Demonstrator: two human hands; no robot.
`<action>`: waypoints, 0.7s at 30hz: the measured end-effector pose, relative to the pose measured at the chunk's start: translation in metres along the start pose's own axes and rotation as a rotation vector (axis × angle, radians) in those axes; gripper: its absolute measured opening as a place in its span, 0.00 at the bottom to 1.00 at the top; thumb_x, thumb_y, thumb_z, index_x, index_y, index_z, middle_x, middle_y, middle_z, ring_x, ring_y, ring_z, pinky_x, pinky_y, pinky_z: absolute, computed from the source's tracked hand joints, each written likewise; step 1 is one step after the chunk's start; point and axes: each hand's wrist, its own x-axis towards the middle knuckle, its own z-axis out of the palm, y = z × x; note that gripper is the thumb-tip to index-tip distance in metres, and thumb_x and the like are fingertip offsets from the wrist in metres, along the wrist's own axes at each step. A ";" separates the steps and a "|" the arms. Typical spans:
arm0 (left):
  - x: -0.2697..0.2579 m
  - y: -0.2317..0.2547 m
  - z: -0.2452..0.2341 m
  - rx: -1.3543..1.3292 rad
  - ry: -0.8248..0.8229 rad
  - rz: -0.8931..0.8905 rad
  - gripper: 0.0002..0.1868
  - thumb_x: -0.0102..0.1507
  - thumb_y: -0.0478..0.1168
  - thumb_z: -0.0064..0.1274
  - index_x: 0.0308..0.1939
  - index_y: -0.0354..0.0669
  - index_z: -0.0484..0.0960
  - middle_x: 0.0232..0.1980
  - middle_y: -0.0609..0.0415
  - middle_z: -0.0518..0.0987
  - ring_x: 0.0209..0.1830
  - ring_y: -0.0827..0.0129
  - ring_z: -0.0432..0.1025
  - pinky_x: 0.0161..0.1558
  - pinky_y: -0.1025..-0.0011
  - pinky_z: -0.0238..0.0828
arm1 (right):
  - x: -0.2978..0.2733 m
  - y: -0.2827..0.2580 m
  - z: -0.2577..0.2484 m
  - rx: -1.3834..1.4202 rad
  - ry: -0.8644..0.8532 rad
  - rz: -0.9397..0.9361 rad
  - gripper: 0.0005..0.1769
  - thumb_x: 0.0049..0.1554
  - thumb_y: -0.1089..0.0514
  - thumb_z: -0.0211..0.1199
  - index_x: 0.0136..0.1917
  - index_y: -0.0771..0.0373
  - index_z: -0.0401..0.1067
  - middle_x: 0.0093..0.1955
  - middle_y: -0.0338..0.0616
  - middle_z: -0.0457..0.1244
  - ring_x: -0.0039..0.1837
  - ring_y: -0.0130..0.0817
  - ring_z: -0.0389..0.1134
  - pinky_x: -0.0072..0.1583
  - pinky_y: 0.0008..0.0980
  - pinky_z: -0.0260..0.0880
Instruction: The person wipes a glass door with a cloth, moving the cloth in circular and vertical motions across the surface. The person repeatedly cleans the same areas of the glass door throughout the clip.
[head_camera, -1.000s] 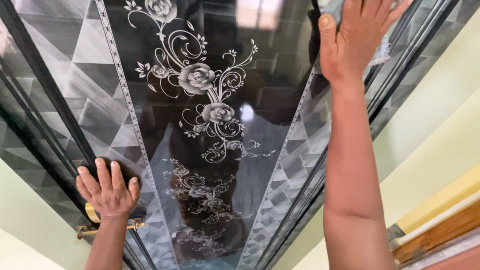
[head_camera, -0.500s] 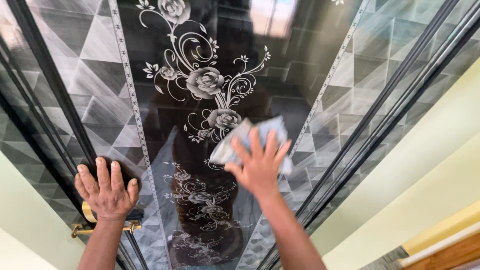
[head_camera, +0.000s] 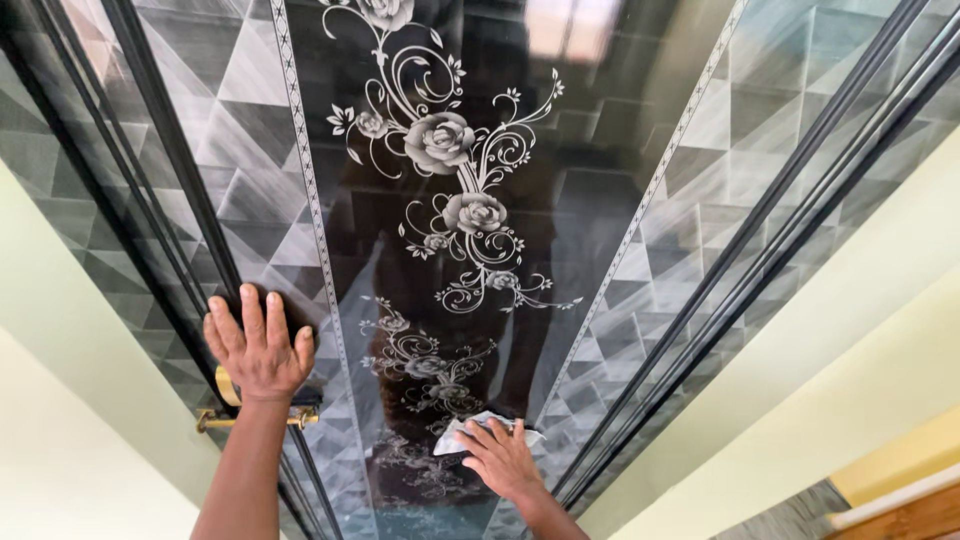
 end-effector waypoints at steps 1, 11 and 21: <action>0.001 -0.001 0.000 -0.004 0.004 0.003 0.28 0.73 0.54 0.42 0.66 0.34 0.77 0.74 0.34 0.72 0.76 0.27 0.59 0.72 0.34 0.54 | -0.004 -0.001 0.000 0.007 -0.130 0.007 0.32 0.61 0.36 0.56 0.76 0.40 0.61 0.77 0.30 0.53 0.73 0.43 0.55 0.65 0.80 0.51; 0.002 0.000 -0.005 -0.019 0.003 0.005 0.28 0.73 0.54 0.43 0.66 0.34 0.77 0.74 0.34 0.71 0.76 0.28 0.58 0.72 0.35 0.53 | 0.071 0.114 -0.122 -0.431 0.527 0.080 0.33 0.57 0.21 0.53 0.72 0.29 0.65 0.76 0.35 0.52 0.77 0.55 0.50 0.70 0.91 0.25; 0.001 -0.002 -0.006 -0.039 -0.045 -0.027 0.28 0.71 0.55 0.45 0.65 0.37 0.78 0.74 0.37 0.71 0.76 0.30 0.57 0.73 0.36 0.52 | 0.199 0.177 -0.437 -0.341 0.852 0.280 0.36 0.74 0.32 0.43 0.84 0.55 0.61 0.88 0.56 0.42 0.86 0.70 0.34 0.76 0.80 0.20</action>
